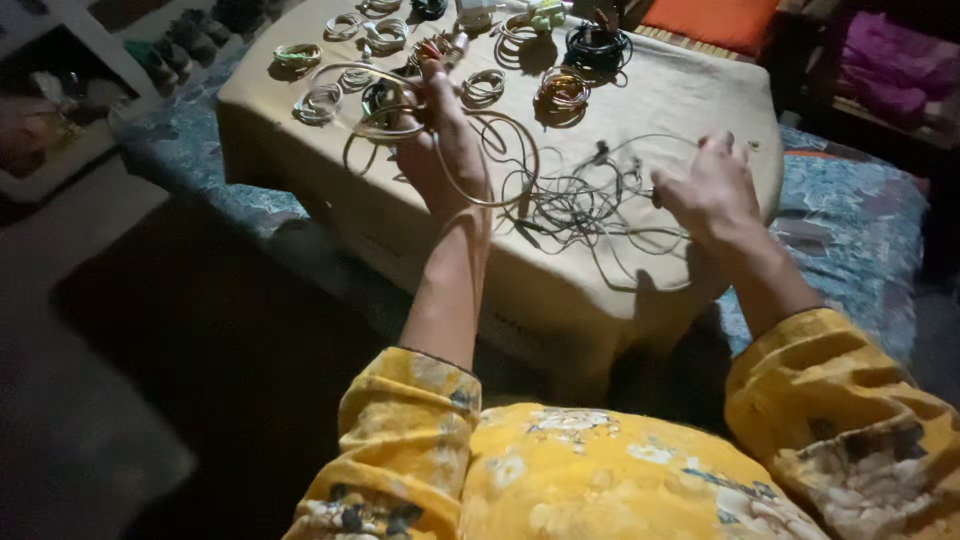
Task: The person untangles and coils various cables on a table. They handle multiple cables, including a white cable with a USB connector, separating them from a tangled mass and arranging them into neat coils.
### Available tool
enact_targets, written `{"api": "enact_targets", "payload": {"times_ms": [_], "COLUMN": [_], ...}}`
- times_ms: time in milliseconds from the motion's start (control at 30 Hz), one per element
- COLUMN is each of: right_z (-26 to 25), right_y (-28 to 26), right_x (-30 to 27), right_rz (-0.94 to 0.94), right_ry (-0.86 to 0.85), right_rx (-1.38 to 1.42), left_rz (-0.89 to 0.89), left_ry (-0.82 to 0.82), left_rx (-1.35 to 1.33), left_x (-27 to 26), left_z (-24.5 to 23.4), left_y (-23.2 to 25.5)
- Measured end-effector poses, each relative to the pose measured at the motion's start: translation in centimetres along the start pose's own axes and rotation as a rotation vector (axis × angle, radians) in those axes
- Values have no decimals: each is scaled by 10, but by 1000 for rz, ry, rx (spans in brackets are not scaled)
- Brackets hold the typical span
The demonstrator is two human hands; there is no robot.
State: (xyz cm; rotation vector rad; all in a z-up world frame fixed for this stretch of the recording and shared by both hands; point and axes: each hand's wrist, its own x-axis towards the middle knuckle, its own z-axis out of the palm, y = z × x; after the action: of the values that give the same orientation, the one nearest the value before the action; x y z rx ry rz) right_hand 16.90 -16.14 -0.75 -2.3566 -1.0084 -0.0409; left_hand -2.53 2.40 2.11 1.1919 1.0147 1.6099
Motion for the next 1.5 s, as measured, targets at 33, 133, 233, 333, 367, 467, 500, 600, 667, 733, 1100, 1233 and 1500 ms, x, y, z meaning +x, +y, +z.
{"api": "enact_targets", "payload": {"times_ms": [33,133,233,333,367,467,500,600,667,733,1100,1233,1500], "right_z": [1,-4,-15,-20,-20,-18,-18,-15,-15,-15,-17,-23,-29], "right_y": [1,-16,-58,-102,-113,-132,-133,-132,-128,-126,-130,-128,-52], "right_x": [-2,-12,-27,-38,-41,-46,-48,-51,-50,-50,-63,-57,-31], "right_rz": [-119,-119,-147,-39,11,101,92,186,177,55,-246,-156,371], "right_ry": [87,59,-37,-261,-331,-515,-556,-489,-400,-344,78,-9,21], "right_rx": [-123,-123,-10,438,609,1105,1261,1439,1406,1323,409,607,1625], "left_rz": [45,102,-335,-463,-541,-708,-721,-711,-735,-797,-647,-572,-441], "left_ry": [0,-170,-416,-482,-471,-485,-530,-640,-631,-539,-484,-666,-498], "left_rx": [-36,-399,-741,-870,-926,-1091,-1142,-1292,-1344,-1349,-798,-654,-516], "left_x": [-2,-3,-4,-4,-4,-5,-5,0,1,3,-2,-2,12], "left_z": [-3,-8,-26,-44,-50,-68,-75,-98,-108,-118,-128,-119,-122], "left_y": [-2,4,20,39,45,56,57,55,51,47,57,52,28]}}
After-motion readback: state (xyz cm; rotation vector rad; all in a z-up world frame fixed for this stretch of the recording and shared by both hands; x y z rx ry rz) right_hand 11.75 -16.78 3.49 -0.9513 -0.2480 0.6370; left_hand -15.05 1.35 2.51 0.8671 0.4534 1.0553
